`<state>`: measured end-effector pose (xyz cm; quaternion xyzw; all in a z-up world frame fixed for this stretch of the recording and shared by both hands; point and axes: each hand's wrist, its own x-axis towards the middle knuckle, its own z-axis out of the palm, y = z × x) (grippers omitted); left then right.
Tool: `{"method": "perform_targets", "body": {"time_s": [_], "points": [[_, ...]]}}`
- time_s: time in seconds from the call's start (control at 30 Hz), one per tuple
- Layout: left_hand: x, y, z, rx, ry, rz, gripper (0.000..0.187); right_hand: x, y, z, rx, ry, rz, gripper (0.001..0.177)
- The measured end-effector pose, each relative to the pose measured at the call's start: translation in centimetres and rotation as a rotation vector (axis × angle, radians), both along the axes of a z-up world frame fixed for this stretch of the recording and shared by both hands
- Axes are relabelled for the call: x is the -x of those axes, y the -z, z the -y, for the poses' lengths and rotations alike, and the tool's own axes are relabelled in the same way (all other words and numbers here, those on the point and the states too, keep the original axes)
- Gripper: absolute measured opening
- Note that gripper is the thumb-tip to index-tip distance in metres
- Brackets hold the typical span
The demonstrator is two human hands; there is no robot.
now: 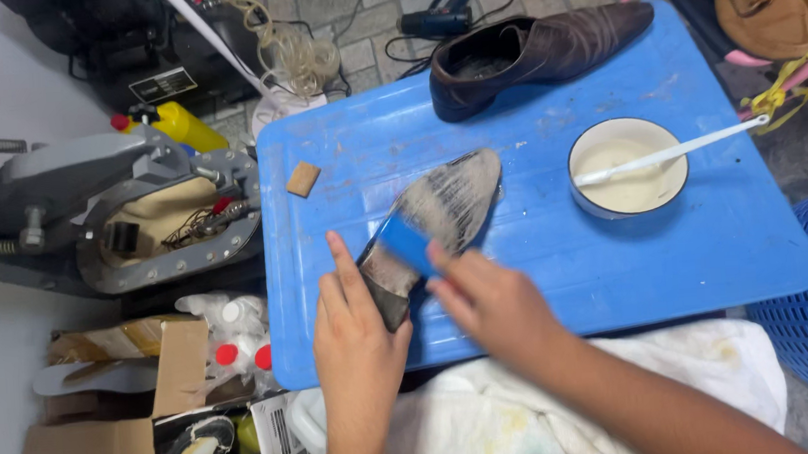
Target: The person scrubs the sole of a brown leather shoe with a blue brush, then wipes the shoe with a white cloth. The person repeats the scrubbing and wiping process on the same shoe.
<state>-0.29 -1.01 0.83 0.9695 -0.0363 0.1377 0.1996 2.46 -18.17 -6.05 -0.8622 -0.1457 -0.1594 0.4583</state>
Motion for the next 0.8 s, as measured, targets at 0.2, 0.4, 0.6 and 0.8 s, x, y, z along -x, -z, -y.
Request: {"method": "perform_targets", "body": {"time_s": [0.2,0.4,0.6,0.8], "points": [[0.3,0.2,-0.1,-0.016,0.042,0.023,0.126,-2.3,-0.1,2.3,-0.026,0.101,0.051,0.037],[0.3,0.1,0.1,-0.022,0.006,0.009,0.125,0.3,-0.8,0.5,0.062,-0.09,-0.043,0.04],[0.1,-0.3,0.0,-0.011,0.035,0.012,0.122,-3.1,-0.1,2.7,-0.042,0.069,0.091,0.036],[0.1,-0.4,0.2,0.035,0.023,0.035,0.125,-0.3,0.1,0.9,0.044,0.073,-0.156,0.04]]}}
